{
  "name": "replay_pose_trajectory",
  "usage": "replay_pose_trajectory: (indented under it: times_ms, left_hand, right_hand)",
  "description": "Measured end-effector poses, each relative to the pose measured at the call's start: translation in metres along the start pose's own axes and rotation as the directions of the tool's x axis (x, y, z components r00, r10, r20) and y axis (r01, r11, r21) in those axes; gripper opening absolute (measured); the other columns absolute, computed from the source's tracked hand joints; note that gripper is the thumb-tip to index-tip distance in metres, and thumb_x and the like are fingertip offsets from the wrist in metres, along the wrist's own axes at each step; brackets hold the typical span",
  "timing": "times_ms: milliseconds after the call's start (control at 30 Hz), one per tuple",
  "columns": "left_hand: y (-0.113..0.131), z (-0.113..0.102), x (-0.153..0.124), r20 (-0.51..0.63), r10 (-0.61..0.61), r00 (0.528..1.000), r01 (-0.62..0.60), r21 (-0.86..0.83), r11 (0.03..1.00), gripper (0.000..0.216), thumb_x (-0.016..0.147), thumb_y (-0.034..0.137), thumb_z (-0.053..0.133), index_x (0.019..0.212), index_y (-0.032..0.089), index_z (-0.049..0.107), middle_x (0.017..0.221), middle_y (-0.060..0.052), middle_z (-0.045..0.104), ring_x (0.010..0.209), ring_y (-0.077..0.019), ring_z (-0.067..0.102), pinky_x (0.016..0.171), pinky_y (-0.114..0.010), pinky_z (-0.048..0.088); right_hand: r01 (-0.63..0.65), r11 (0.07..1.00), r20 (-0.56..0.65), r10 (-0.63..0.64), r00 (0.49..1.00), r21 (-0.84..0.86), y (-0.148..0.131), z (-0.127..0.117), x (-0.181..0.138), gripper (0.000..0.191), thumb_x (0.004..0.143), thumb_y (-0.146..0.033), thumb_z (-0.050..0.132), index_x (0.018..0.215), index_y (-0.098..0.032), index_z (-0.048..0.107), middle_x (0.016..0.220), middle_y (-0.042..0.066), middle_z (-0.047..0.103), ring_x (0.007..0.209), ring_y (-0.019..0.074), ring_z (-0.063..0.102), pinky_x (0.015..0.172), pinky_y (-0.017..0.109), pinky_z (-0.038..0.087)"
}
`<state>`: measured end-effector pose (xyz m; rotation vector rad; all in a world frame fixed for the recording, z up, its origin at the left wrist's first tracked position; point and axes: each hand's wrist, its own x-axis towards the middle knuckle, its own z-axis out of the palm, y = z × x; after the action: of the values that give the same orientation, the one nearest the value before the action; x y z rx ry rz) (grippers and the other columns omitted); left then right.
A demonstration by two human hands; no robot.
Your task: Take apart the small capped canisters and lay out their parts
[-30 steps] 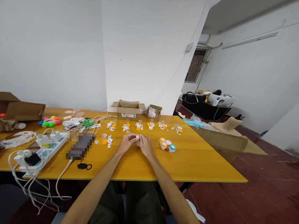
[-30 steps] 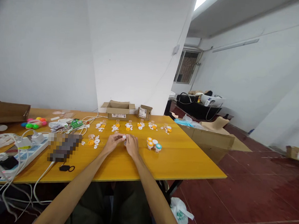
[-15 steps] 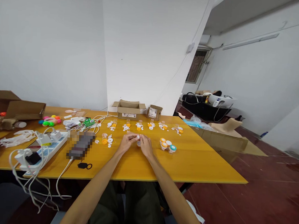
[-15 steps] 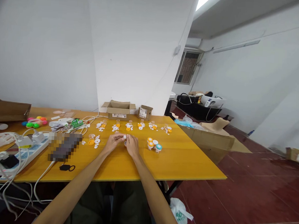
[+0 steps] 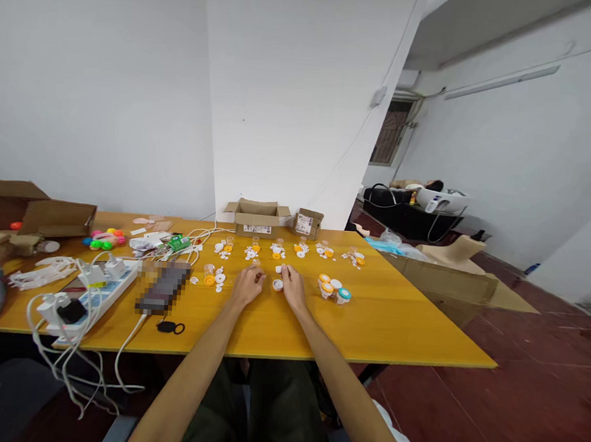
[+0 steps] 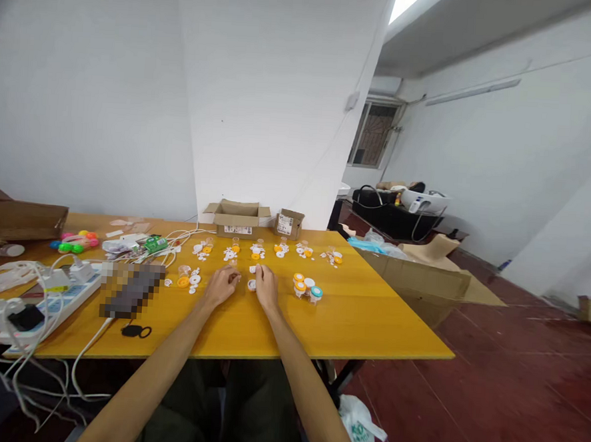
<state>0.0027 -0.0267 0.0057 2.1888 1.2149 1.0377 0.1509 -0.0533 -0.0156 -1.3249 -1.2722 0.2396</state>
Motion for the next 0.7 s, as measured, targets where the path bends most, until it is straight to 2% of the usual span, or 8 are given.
replay_pose_trajectory:
  times_ms: [133, 233, 300, 400, 467, 600, 700]
  left_hand:
    - [0.001, 0.0, -0.003, 0.005, -0.118, 0.993, 0.113, 0.261, 0.959, 0.019, 0.084, 0.014, 0.054, 0.086, 0.021, 0.072, 0.095, -0.007, 0.07, 0.085, -0.0208, 0.064, 0.075, -0.03, 0.046]
    - [-0.001, 0.0, -0.004, -0.054, -0.118, 0.992, 0.129, 0.31, 0.942, 0.021, 0.086, 0.014, 0.053, 0.091, 0.023, 0.071, 0.099, -0.008, 0.069, 0.088, -0.0221, 0.065, 0.076, -0.03, 0.046]
    - [-0.002, 0.0, -0.003, -0.116, -0.084, 0.99, 0.113, 0.281, 0.953, 0.021, 0.086, 0.014, 0.052, 0.09, 0.023, 0.071, 0.099, -0.008, 0.068, 0.089, -0.0223, 0.065, 0.076, -0.031, 0.046]
    - [-0.001, 0.001, -0.001, -0.17, -0.014, 0.985, 0.034, 0.113, 0.993, 0.018, 0.088, 0.019, 0.052, 0.089, 0.022, 0.07, 0.094, -0.007, 0.07, 0.086, -0.0212, 0.065, 0.077, -0.031, 0.048]
    - [0.001, 0.003, 0.002, -0.146, 0.026, 0.989, -0.037, -0.074, 0.997, 0.017, 0.088, 0.025, 0.054, 0.089, 0.021, 0.07, 0.089, -0.006, 0.071, 0.082, -0.0202, 0.066, 0.077, -0.031, 0.05]
    - [0.001, 0.008, 0.006, -0.046, 0.063, 0.997, -0.076, -0.424, 0.902, 0.02, 0.084, 0.037, 0.062, 0.089, 0.019, 0.071, 0.084, -0.005, 0.074, 0.079, -0.02, 0.068, 0.074, -0.031, 0.053]
    - [-0.001, 0.011, 0.008, -0.02, 0.045, 0.999, -0.048, -0.555, 0.83, 0.022, 0.079, 0.038, 0.066, 0.088, 0.018, 0.07, 0.087, -0.006, 0.075, 0.081, -0.0204, 0.069, 0.075, -0.032, 0.054]
  right_hand:
    - [0.002, 1.0, 0.006, -0.002, 1.0, 0.004, -0.001, -0.001, -0.001, 0.042, 0.087, -0.054, 0.04, 0.057, -0.025, 0.042, 0.054, -0.002, 0.054, 0.056, 0.0176, 0.052, 0.057, 0.028, 0.038]
    - [0.012, 1.0, 0.018, -0.013, 1.0, 0.024, -0.003, 0.0, -0.001, 0.038, 0.087, -0.051, 0.041, 0.061, -0.025, 0.049, 0.06, 0.0, 0.061, 0.062, 0.019, 0.057, 0.061, 0.028, 0.042]
    - [0.009, 0.998, 0.031, -0.011, 0.999, 0.059, -0.005, 0.0, -0.001, 0.034, 0.086, -0.049, 0.043, 0.066, -0.024, 0.055, 0.065, 0.002, 0.066, 0.066, 0.0202, 0.06, 0.063, 0.029, 0.045]
    - [-0.01, 0.992, 0.068, 0.001, 0.998, 0.129, -0.005, 0.0, 0.0, 0.029, 0.084, -0.045, 0.047, 0.073, -0.023, 0.061, 0.069, 0.003, 0.069, 0.07, 0.0215, 0.064, 0.067, 0.031, 0.049]
    - [-0.016, 0.985, 0.106, -0.002, 0.994, 0.172, -0.004, 0.0, 0.0, 0.027, 0.083, -0.043, 0.049, 0.077, -0.022, 0.065, 0.072, 0.003, 0.071, 0.072, 0.0217, 0.066, 0.07, 0.032, 0.051]
    - [-0.019, 0.969, 0.171, -0.025, 0.985, 0.248, 0.0, 0.002, 0.002, 0.023, 0.082, -0.039, 0.053, 0.084, -0.023, 0.068, 0.083, 0.003, 0.074, 0.079, 0.0211, 0.067, 0.075, 0.033, 0.053]
    - [-0.028, 0.955, 0.183, -0.028, 0.983, 0.296, 0.003, 0.004, 0.002, 0.021, 0.082, -0.039, 0.054, 0.085, -0.023, 0.068, 0.084, 0.003, 0.074, 0.082, 0.0207, 0.068, 0.077, 0.033, 0.053]
